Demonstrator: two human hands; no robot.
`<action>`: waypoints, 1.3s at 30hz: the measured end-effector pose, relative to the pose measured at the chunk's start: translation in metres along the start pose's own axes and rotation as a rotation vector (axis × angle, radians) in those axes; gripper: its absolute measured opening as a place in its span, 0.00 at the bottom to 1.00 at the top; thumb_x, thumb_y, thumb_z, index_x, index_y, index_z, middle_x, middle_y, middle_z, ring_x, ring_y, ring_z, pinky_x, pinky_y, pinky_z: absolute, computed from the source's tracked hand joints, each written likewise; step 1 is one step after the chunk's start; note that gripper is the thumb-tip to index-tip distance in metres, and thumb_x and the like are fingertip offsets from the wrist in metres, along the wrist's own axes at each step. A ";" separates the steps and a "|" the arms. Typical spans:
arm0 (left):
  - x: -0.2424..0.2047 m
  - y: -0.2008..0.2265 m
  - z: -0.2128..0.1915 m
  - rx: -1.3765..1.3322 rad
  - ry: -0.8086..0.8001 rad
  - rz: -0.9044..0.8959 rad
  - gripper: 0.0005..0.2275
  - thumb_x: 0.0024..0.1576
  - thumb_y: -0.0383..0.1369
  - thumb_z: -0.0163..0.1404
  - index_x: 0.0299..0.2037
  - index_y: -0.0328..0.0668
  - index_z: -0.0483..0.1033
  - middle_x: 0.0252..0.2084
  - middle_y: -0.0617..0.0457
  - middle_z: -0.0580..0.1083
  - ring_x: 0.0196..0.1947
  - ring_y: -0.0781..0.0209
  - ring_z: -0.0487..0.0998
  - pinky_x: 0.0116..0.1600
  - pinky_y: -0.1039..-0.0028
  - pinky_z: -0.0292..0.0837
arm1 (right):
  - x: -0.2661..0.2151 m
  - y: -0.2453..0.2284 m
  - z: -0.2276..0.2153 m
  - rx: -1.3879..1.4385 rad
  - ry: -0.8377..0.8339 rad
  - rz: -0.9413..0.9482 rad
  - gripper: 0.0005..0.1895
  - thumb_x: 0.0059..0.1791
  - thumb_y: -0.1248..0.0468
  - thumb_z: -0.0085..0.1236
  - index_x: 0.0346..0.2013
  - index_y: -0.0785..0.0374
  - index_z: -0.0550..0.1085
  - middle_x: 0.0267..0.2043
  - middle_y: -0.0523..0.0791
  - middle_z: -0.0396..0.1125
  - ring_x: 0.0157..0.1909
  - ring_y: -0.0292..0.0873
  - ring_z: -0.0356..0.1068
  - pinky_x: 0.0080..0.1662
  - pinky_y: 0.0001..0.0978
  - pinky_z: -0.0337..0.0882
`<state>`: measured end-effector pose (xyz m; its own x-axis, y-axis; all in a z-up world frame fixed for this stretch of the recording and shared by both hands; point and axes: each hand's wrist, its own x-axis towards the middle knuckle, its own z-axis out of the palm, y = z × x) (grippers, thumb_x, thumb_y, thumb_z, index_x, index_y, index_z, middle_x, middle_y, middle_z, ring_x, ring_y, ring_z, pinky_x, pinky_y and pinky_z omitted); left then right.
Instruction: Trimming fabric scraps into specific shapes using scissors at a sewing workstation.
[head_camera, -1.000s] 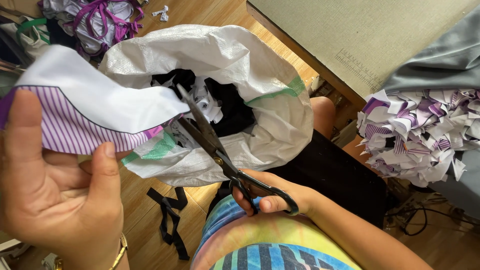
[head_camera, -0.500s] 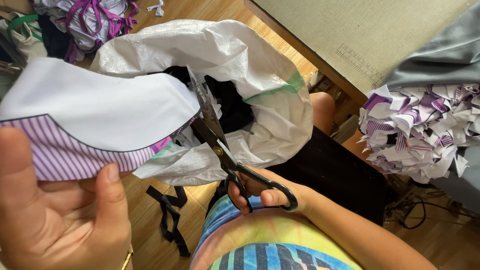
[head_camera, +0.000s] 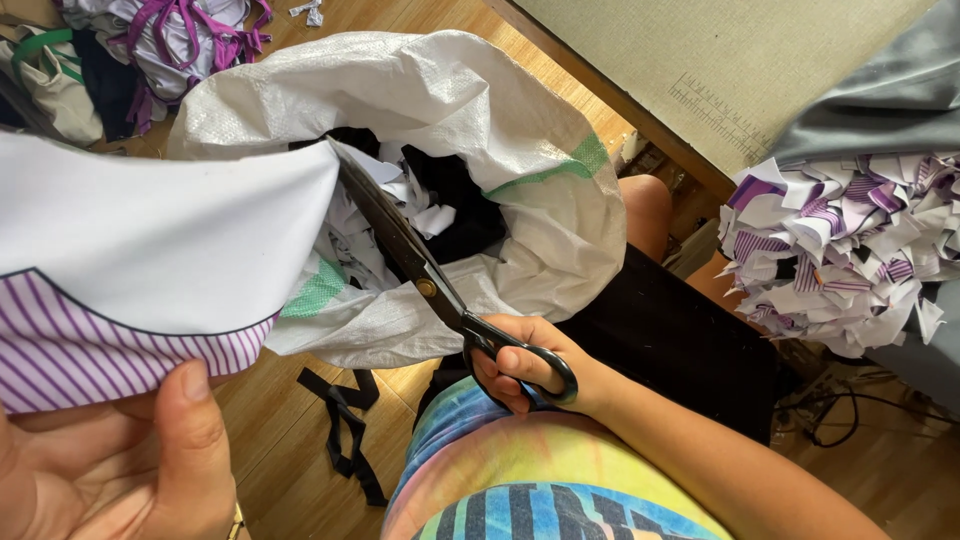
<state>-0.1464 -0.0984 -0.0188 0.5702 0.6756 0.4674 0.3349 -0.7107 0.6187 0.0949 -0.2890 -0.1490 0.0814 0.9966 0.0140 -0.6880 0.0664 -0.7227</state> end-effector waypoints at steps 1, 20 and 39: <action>0.000 0.002 -0.002 0.001 -0.001 0.000 0.47 0.74 0.08 0.58 0.92 0.58 0.40 0.50 0.12 0.76 0.50 0.28 0.83 0.60 0.47 0.85 | 0.000 0.001 0.000 0.002 0.000 0.000 0.27 0.57 0.40 0.58 0.35 0.60 0.65 0.24 0.41 0.59 0.22 0.34 0.61 0.27 0.22 0.60; 0.094 0.054 -0.015 0.054 -0.364 -0.280 0.34 0.60 0.13 0.48 0.81 0.31 0.58 0.66 0.27 0.73 0.68 0.36 0.76 0.70 0.55 0.69 | -0.005 -0.007 -0.023 -0.112 0.090 0.240 0.24 0.57 0.44 0.56 0.33 0.61 0.67 0.24 0.43 0.62 0.21 0.37 0.65 0.27 0.24 0.65; 0.215 0.084 0.397 -0.694 -0.466 0.190 0.32 0.58 0.19 0.64 0.74 0.41 0.69 0.70 0.48 0.70 0.33 0.77 0.63 0.40 0.90 0.74 | -0.182 -0.076 -0.016 -0.449 0.732 0.284 0.32 0.47 0.33 0.63 0.32 0.61 0.72 0.26 0.41 0.63 0.25 0.35 0.66 0.27 0.29 0.61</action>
<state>0.3018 -0.0908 -0.1170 0.8709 0.2994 0.3897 -0.2464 -0.4200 0.8734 0.1446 -0.4759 -0.1076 0.4952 0.6820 -0.5383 -0.4186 -0.3557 -0.8356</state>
